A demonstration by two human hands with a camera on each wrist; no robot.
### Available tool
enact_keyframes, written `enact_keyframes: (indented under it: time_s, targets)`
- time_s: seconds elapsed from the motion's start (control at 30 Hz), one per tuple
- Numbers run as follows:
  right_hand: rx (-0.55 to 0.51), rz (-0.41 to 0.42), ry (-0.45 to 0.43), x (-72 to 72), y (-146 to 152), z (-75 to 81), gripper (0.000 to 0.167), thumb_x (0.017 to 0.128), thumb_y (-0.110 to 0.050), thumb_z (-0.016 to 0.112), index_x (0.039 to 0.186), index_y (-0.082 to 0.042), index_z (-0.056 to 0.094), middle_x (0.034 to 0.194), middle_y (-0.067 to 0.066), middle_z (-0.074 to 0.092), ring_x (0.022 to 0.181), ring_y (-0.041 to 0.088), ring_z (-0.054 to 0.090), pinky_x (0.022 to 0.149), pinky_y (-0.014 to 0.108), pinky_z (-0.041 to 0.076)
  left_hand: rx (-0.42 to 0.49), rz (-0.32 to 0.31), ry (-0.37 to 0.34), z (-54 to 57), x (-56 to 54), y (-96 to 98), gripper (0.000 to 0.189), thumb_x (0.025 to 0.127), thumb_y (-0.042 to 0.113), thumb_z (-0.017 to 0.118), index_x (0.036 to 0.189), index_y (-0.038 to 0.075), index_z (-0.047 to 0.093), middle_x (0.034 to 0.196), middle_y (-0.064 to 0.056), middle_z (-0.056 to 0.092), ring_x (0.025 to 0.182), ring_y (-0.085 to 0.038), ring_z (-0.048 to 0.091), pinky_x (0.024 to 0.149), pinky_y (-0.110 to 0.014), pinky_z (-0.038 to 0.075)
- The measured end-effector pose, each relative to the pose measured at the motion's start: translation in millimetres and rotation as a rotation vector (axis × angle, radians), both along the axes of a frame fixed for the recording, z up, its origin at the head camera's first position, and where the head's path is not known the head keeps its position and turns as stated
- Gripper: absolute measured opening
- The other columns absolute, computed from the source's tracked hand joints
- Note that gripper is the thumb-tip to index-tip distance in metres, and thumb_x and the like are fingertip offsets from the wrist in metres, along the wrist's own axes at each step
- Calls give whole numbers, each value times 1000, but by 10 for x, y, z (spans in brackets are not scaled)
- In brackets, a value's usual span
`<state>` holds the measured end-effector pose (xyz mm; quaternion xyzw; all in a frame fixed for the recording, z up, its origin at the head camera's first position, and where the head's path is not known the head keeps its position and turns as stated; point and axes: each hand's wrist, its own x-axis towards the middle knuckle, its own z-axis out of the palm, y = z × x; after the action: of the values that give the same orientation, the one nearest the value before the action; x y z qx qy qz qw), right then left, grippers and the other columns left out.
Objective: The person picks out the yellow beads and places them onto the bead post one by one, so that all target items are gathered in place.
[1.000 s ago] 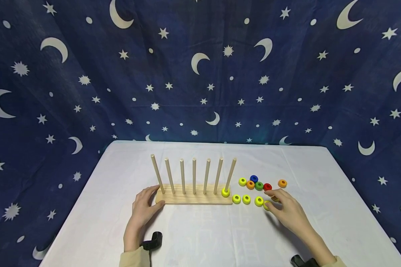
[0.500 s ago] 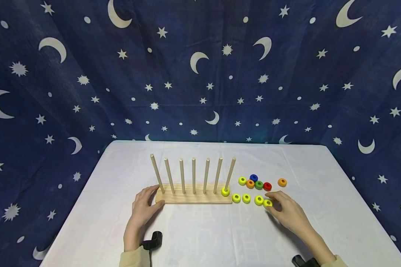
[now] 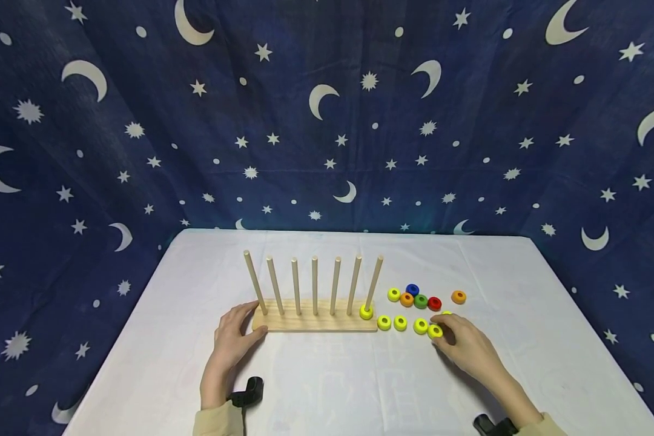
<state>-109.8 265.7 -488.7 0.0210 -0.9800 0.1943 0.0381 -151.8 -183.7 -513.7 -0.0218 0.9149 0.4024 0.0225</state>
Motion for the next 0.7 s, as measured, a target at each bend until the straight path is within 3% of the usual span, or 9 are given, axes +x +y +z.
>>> enact_keyframes:
  time_s: [0.17, 0.43, 0.7]
  targets:
    - [6, 1, -4, -1, -6, -14, 37, 76, -14, 78, 111, -8, 68, 98, 3, 68, 81, 14, 56, 67, 29, 46, 2, 0, -1, 2, 13, -5, 62, 85, 25, 71, 141, 12, 47, 148, -15, 41, 142, -36, 23, 111, -60, 14]
    - [-3, 8, -4, 11, 3, -31, 33, 78, -14, 77, 109, -8, 68, 103, 5, 69, 93, 22, 62, 78, 43, 53, 3, 11, 14, -19, 31, 3, 61, 84, 24, 72, 139, 12, 49, 147, -15, 43, 141, -37, 24, 110, -61, 15]
    - [-9, -15, -25, -11, -8, -10, 34, 77, -16, 78, 109, -9, 68, 97, 2, 67, 84, 15, 59, 72, 37, 51, 2, 14, 20, -22, 12, -1, 61, 83, 24, 72, 139, 13, 49, 146, -14, 44, 141, -36, 25, 111, -61, 15]
